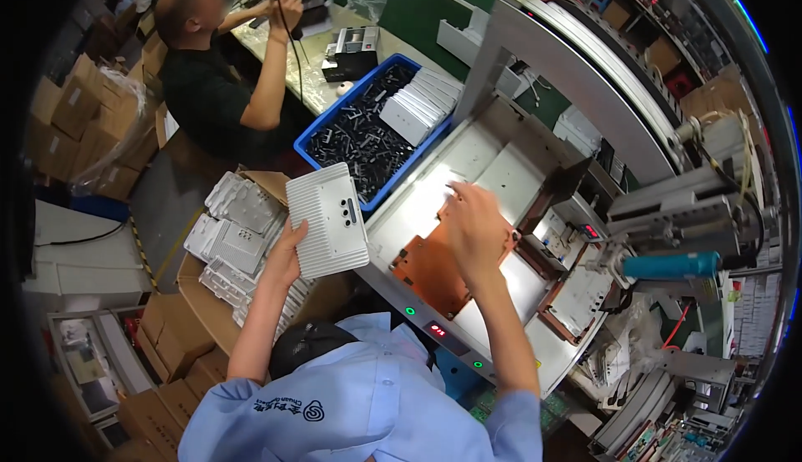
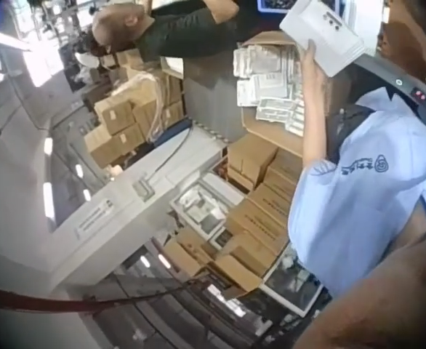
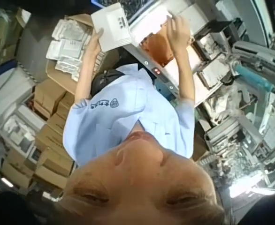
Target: Assembling plastic housing components using an automated screwdriver station on a factory line.
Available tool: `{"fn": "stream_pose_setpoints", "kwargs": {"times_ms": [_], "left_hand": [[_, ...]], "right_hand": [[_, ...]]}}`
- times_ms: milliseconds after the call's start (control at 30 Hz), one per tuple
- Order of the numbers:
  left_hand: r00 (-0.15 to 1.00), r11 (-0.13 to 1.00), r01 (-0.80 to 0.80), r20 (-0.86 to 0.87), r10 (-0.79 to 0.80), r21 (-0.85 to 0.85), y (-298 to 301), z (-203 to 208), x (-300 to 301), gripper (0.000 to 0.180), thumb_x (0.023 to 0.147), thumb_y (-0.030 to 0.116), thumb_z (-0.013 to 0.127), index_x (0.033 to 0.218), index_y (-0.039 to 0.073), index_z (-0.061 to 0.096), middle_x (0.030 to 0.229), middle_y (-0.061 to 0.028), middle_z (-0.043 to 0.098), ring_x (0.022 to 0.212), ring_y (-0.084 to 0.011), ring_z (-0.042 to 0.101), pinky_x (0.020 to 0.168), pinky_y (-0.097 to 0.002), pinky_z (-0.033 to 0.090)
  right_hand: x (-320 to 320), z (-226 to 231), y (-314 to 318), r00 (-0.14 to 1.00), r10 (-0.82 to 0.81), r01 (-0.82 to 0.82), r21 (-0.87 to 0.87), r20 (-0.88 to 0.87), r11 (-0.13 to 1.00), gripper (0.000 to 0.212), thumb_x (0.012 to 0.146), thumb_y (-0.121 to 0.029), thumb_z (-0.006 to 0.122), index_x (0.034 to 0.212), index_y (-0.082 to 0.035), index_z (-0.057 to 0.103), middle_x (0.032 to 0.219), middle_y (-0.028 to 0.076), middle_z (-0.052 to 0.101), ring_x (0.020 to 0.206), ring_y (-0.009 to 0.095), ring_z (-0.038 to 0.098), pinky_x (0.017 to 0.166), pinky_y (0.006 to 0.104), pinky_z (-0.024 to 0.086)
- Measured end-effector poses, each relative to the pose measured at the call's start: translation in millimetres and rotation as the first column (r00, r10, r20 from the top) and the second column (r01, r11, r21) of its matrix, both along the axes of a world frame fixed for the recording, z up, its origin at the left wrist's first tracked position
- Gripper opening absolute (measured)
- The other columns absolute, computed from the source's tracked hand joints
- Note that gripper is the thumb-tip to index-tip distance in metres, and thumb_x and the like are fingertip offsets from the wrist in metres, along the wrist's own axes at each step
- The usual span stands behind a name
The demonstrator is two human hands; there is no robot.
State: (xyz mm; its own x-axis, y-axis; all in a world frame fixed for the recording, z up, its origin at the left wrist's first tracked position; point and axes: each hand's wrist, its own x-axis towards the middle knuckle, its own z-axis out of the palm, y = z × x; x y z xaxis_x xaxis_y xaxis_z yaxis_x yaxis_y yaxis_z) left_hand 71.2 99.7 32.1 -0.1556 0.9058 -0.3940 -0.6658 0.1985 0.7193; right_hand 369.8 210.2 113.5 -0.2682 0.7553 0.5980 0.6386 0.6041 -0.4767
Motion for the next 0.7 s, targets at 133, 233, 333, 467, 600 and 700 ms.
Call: {"fn": "stream_pose_setpoints", "kwargs": {"times_ms": [133, 233, 333, 467, 600, 700], "left_hand": [[0.999, 1.0, -0.007, -0.04, 0.008, 0.03, -7, 1, -24, 0.058, 0.09, 0.009, 0.058, 0.141, 0.007, 0.029, 0.132, -0.0105, 0.047, 0.121, -0.0214, 0.048, 0.1, -0.0348, 0.039], [1.0, 0.999, -0.025, -0.006, 0.025, 0.045, -12, 7, -35, 0.059, 0.09, 0.003, 0.055, 0.142, 0.005, 0.027, 0.134, -0.0114, 0.045, 0.124, -0.0219, 0.045, 0.103, -0.0347, 0.036], [0.998, 0.998, -0.057, 0.035, 0.056, 0.027, -25, 8, -53, 0.057, 0.09, 0.0, 0.052, 0.142, 0.003, 0.027, 0.135, -0.0124, 0.044, 0.125, -0.022, 0.044, 0.105, -0.0347, 0.034], [0.993, 0.997, -0.082, 0.08, 0.082, -0.001, -39, 7, -74, 0.058, 0.091, 0.0, 0.051, 0.143, 0.004, 0.025, 0.134, -0.0126, 0.044, 0.125, -0.0216, 0.044, 0.104, -0.0349, 0.035], [0.994, 0.998, -0.07, 0.085, 0.07, -0.005, -35, 6, -90, 0.059, 0.091, 0.0, 0.051, 0.143, 0.005, 0.024, 0.134, -0.0127, 0.044, 0.125, -0.0209, 0.044, 0.104, -0.0342, 0.036], [0.99, 0.995, -0.101, 0.094, 0.102, -0.008, -36, 5, -97, 0.059, 0.091, 0.0, 0.051, 0.143, 0.005, 0.024, 0.135, -0.0124, 0.043, 0.125, -0.0207, 0.044, 0.104, -0.0338, 0.036]], "right_hand": [[-112, -74, 111, 0.965, 0.066, -0.089, 0.082, 0.254, 0.993, 0.03, 0.079, -0.006, 0.06, 0.109, -0.001, 0.056, 0.104, 0.016, 0.057, 0.099, 0.032, 0.054, 0.082, 0.0385, 0.046], [-144, -140, 174, 0.823, -0.103, 0.146, -0.033, 0.558, 0.989, 0.041, 0.081, -0.009, 0.057, 0.121, -0.001, 0.05, 0.116, 0.019, 0.053, 0.106, 0.032, 0.051, 0.086, 0.0402, 0.044], [-161, -194, 201, 0.72, -0.306, 0.224, 0.209, 0.623, 0.952, 0.056, 0.074, -0.004, 0.06, 0.128, 0.002, 0.045, 0.124, 0.021, 0.049, 0.104, 0.036, 0.051, 0.087, 0.0412, 0.044], [-177, -233, 221, 0.467, -0.421, 0.296, 0.311, 0.778, 0.903, 0.05, 0.089, -0.015, 0.045, 0.138, -0.002, 0.039, 0.127, 0.018, 0.047, 0.106, 0.034, 0.05, 0.091, 0.0435, 0.042], [-173, -233, 229, 0.38, -0.41, 0.261, 0.329, 0.829, 0.908, 0.051, 0.09, -0.016, 0.043, 0.137, 0.0, 0.039, 0.122, 0.021, 0.05, 0.103, 0.035, 0.051, 0.085, 0.0448, 0.046], [-187, -189, 213, 0.629, -0.256, 0.276, 0.097, 0.734, 0.956, 0.077, 0.07, -0.02, 0.067, 0.135, 0.007, 0.035, 0.109, 0.022, 0.051, 0.095, 0.033, 0.054, 0.079, 0.0429, 0.049]]}}
